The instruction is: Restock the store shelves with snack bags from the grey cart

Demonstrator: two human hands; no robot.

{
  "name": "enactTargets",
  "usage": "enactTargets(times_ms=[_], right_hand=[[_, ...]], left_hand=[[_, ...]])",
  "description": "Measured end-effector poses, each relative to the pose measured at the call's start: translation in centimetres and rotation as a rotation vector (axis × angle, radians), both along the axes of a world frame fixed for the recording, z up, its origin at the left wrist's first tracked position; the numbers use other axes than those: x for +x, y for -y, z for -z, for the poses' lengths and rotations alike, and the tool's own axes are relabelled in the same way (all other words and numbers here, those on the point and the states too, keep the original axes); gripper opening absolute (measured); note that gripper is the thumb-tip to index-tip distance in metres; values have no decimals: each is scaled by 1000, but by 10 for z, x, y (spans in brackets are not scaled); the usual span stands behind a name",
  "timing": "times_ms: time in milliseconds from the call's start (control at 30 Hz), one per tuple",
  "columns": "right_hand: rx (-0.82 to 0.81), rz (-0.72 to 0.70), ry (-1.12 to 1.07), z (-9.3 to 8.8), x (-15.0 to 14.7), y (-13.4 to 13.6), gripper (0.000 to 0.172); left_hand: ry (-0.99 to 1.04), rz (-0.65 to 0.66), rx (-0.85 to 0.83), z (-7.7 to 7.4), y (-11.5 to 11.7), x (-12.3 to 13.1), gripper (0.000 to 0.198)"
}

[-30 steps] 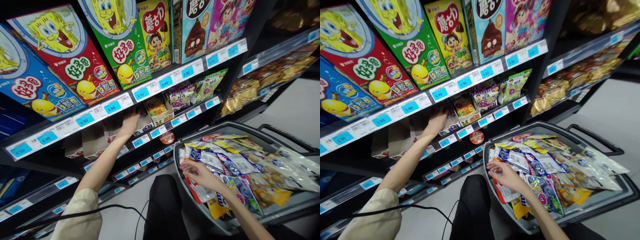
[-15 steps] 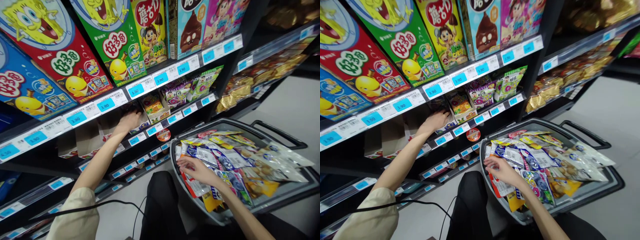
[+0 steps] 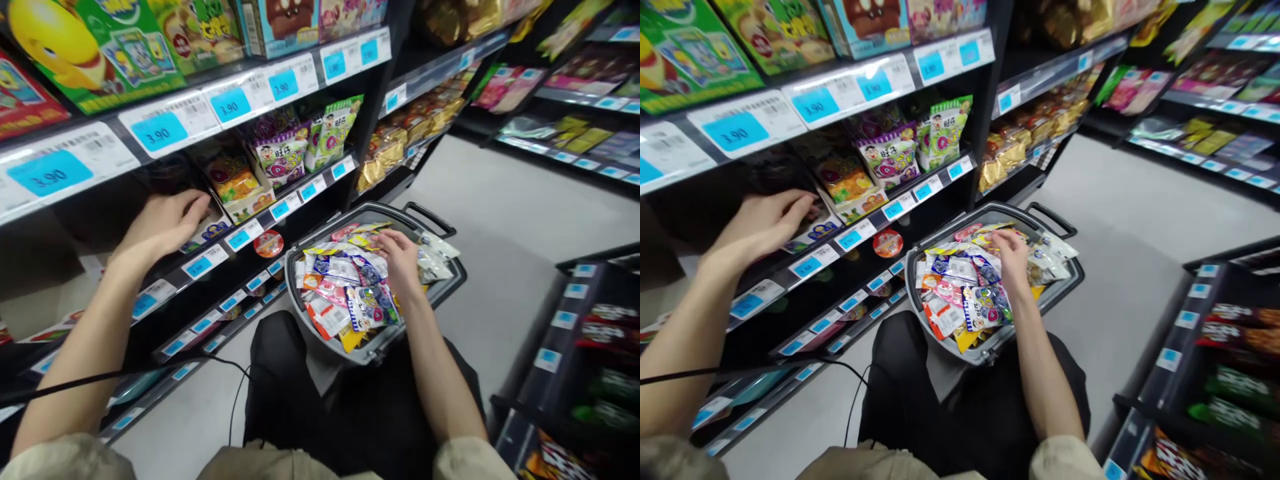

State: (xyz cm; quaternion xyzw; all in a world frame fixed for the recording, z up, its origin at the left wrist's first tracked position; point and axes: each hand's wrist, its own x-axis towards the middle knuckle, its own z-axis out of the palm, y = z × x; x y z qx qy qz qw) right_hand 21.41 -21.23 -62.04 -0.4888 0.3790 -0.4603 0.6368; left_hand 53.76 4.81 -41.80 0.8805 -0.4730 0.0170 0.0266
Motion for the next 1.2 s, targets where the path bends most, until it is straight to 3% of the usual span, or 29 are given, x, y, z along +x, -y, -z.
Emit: enactTargets(times_ms=[67,167,300,533,933,1100,1200], right_hand=[[81,90,3,1,-4,9,26],[111,99,13,-2,-5,11,25],[44,81,27,-6,-5,6,26],[13,38,-29,2,-5,8,25],[-262,-363,-340,15,17,-12,35],[-400,-260,-626,13,2,3,24],[-417,-119,-873,14,-22,21,31]], left_hand=[[46,59,63,4,-3,-9,62],[168,117,171,18,-5,-16,61],[294,105,144,34,-5,-20,52],[330,21,100,40,-6,-32,57],[388,-32,227,37,4,-46,61],[428,-31,245,37,5,-49,56],[429,-4,236,39,4,-49,53]])
